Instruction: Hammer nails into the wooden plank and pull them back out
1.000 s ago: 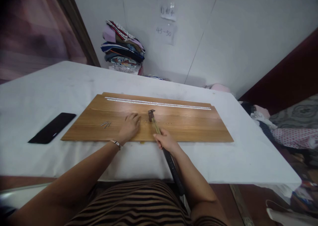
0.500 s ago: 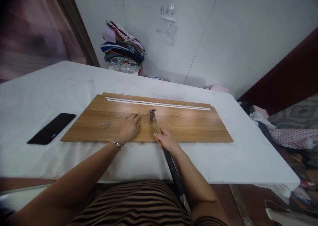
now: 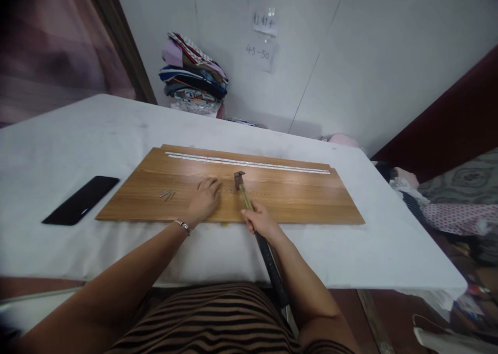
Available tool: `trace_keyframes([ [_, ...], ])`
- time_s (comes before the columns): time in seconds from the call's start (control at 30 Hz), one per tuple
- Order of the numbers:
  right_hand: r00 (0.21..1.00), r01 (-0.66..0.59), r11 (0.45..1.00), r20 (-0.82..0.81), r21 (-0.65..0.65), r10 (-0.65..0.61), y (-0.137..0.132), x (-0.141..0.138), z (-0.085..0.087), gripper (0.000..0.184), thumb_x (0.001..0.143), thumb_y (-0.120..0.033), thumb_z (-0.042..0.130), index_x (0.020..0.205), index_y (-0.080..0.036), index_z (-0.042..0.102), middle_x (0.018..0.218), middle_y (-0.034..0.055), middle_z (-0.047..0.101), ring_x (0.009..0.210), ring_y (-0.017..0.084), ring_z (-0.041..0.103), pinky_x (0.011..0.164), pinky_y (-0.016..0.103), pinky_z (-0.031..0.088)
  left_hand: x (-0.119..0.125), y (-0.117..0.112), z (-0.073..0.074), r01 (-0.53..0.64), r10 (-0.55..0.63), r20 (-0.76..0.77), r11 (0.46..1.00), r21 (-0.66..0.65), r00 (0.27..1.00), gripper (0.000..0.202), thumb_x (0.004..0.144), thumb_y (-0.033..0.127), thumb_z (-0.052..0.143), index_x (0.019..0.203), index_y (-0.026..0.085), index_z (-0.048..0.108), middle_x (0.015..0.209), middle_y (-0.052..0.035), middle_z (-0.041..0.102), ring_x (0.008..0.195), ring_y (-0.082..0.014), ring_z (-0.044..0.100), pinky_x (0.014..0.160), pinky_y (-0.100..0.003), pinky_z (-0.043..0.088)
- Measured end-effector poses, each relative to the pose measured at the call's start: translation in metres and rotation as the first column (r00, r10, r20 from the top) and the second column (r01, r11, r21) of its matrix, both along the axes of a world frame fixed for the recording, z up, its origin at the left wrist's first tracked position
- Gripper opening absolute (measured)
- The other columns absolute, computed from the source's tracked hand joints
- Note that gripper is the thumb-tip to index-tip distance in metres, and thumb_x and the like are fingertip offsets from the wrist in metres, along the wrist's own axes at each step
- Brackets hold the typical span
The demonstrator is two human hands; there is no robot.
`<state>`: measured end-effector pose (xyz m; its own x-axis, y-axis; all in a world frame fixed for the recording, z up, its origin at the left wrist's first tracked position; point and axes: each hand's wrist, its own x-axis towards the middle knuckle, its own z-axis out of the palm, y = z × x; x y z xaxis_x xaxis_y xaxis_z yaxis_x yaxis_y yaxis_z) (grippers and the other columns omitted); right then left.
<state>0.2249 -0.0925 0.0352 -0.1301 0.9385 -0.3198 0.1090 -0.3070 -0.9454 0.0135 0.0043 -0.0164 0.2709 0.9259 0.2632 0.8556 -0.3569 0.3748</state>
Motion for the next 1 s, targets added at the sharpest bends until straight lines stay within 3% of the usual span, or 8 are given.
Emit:
trace_keyframes([
  [0.57,1.000,-0.003,1.000,-0.023,0.000,0.003,-0.0023,0.0000,0.0006,0.035,0.072,-0.050,0.068,0.075,-0.026,0.043,0.044,-0.0121,0.044,0.034,0.007,0.036,0.037,0.022,0.030,-0.0007,0.0004,0.0004,0.007,-0.007,-0.004,1.000,0.004,1.000,0.040,0.099,0.026,0.041,0.124,0.018,0.070,0.142,-0.0164,0.064,0.137,-0.0309,0.052,0.118,-0.050,0.037],
  [1.0,0.999,-0.038,0.999,0.021,-0.002,0.038,-0.0022,-0.0018,0.0039,0.026,0.076,-0.044,0.061,0.075,-0.025,0.043,0.042,-0.0116,0.044,0.034,0.008,0.035,0.038,0.022,0.030,0.0002,-0.0002,0.0006,0.007,-0.008,0.024,1.000,0.007,1.000,0.039,0.097,0.024,0.043,0.123,0.020,0.070,0.142,-0.0159,0.064,0.138,-0.0311,0.051,0.118,-0.052,0.037],
])
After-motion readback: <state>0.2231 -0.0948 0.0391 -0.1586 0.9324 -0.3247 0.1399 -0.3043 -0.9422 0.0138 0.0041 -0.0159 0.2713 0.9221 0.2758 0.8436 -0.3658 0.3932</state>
